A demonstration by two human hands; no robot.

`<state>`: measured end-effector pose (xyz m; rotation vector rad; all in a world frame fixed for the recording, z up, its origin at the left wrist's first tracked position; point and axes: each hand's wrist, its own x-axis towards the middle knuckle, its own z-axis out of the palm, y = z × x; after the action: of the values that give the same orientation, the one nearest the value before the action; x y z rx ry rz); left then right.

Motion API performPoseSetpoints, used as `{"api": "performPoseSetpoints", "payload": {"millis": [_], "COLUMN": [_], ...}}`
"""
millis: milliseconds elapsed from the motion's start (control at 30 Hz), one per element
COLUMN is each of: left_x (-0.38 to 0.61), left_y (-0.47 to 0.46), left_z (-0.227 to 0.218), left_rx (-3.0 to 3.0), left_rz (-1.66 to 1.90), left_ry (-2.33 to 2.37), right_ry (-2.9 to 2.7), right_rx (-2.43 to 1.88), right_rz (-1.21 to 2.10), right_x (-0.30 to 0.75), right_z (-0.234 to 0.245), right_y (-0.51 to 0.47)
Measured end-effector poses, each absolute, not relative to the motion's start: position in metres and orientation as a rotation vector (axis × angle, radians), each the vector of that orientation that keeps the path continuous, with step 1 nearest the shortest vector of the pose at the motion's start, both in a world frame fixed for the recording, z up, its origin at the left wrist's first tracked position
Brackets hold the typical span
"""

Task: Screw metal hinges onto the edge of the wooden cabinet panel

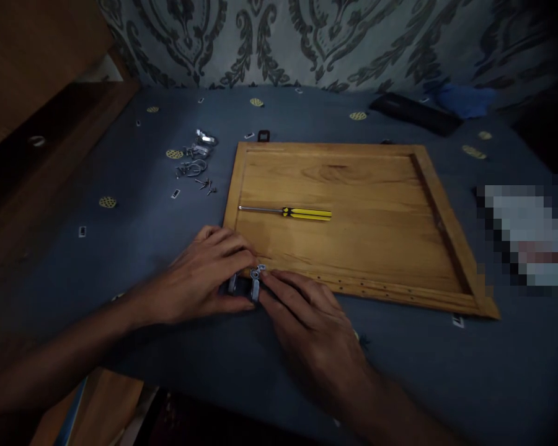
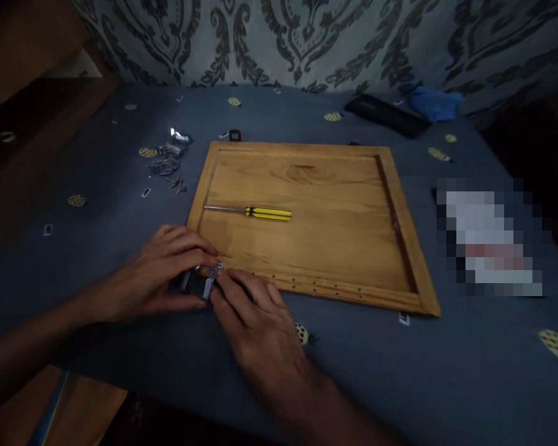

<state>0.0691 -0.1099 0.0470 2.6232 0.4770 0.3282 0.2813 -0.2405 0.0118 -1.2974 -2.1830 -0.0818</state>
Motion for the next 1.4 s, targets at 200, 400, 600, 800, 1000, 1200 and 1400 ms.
{"api": "performPoseSetpoints", "payload": {"millis": [200,400,600,800,1000,1200,1400], "left_x": [0.0691,0.0697,0.0703,0.0701,0.0696,0.0701,0.0703], "left_y": [-0.1106,-0.11,-0.1102,-0.1105,-0.1106,-0.1099,-0.1095], "left_z": [0.046,0.0457,0.0468,0.0461,0.0457,0.0483,0.0481], "left_rx": [2.63,2.648,2.646,2.628,2.63,2.626,2.622], "left_rz": [0.351,0.35,0.334,0.33,0.347,0.313,0.296], "left_ry": [0.469,0.467,0.482,0.489,0.481,0.48,0.497], "right_ry": [-2.176,-2.169,-2.184,-2.175,-2.178,-2.197,-2.204], "right_rx": [-1.279,-1.289,-1.293,-1.297,-1.287,-1.296,-1.29], "right_rz": [-0.056,-0.052,-0.033,-0.044,-0.04,-0.038,-0.035], "right_x": [0.2823,0.2808,0.2837,0.2827,0.2823,0.2826,0.2828], "right_z": [0.0132,0.0126,0.0112,0.0094,0.0103,0.0101,0.0111], "right_y": [-0.2397,-0.2392,-0.2409,-0.2411,-0.2413,-0.2404,-0.2408]}}
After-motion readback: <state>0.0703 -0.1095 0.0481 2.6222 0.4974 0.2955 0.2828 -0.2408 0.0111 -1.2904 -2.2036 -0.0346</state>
